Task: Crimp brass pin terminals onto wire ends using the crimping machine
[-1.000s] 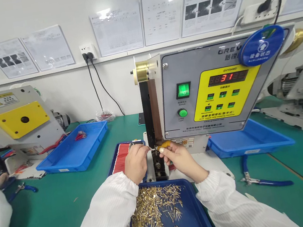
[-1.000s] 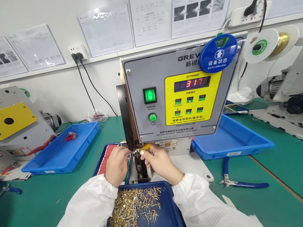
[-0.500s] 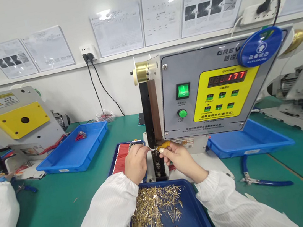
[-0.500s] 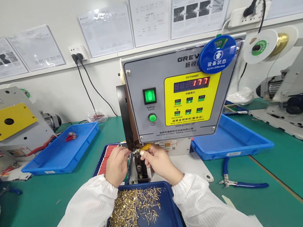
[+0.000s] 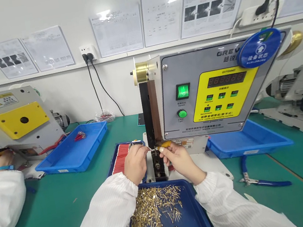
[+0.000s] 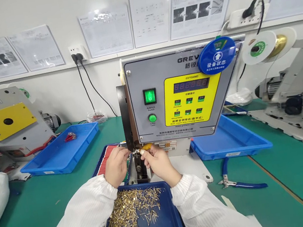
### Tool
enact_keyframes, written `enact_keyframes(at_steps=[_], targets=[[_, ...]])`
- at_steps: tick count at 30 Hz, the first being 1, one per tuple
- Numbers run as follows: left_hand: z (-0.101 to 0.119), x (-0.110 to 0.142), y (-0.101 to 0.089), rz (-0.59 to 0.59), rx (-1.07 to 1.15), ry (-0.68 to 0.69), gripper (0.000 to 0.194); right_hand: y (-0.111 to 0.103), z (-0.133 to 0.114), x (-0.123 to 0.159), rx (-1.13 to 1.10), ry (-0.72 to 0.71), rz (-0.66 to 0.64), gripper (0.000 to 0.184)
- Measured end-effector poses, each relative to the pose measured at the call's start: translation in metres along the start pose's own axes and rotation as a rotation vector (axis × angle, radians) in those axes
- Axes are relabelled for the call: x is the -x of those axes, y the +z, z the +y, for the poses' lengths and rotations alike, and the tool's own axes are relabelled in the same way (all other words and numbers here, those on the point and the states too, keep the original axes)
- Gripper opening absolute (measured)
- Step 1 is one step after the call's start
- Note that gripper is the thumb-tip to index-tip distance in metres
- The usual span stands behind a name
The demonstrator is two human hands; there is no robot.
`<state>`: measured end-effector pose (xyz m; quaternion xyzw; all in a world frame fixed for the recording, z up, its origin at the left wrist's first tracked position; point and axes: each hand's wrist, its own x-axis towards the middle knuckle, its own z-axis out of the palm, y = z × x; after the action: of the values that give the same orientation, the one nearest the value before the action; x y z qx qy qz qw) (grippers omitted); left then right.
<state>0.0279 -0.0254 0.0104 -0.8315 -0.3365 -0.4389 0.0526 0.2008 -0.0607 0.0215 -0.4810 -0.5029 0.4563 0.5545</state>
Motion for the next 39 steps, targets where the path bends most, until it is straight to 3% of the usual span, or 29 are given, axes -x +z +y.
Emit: enact_keyframes(at_steps=[39], targets=[[0.0008, -0.0004, 0.0, 0.006, -0.009, 0.006, 0.022, -0.0024, 0.005, -0.0028, 0.074, -0.056, -0.036, 0.029]])
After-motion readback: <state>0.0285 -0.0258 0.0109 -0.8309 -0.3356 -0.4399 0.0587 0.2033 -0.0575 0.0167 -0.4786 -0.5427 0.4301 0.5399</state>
